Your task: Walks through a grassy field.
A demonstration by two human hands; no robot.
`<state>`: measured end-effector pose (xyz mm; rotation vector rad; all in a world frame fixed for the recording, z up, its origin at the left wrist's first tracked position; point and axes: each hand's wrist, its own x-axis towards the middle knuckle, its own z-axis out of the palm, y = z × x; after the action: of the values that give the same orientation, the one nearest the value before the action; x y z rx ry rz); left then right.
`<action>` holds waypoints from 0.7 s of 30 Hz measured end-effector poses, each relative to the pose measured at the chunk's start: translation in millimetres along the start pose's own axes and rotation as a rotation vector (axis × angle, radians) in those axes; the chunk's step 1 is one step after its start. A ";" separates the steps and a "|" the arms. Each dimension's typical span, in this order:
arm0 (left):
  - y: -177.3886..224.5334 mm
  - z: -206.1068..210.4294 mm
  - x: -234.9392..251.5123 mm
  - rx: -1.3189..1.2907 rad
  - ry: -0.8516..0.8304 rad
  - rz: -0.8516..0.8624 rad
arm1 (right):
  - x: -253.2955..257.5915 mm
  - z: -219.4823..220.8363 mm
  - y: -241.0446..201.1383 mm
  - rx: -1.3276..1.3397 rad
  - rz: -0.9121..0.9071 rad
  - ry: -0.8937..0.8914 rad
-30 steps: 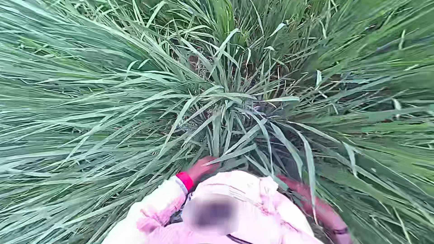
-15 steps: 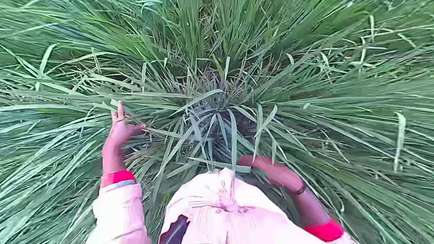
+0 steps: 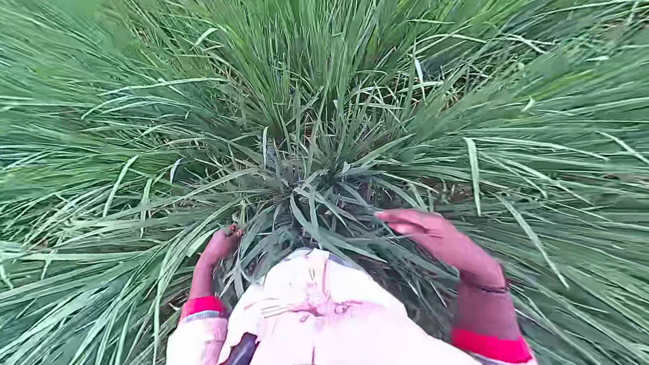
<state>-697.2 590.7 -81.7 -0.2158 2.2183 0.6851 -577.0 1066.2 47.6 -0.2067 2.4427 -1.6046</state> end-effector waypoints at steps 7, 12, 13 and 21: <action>7.0 -90.9 11.6 0.092 0.074 0.044 | -11.6 -60.8 -1.2 -0.005 0.096 0.572; 58.3 -166.6 58.8 0.072 0.108 0.034 | 0.4 -81.3 4.4 -0.278 0.501 0.626; 73.2 -185.2 73.1 0.049 0.127 0.097 | 13.5 -81.5 6.2 -0.318 0.563 0.608; 141.8 -339.8 199.0 -0.034 0.119 0.480 | 197.8 -57.9 44.2 -0.411 0.699 0.072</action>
<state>-1101.4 539.2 14.2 0.2780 2.3956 0.9866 -783.0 1089.4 9.8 0.5901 2.4580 -0.8245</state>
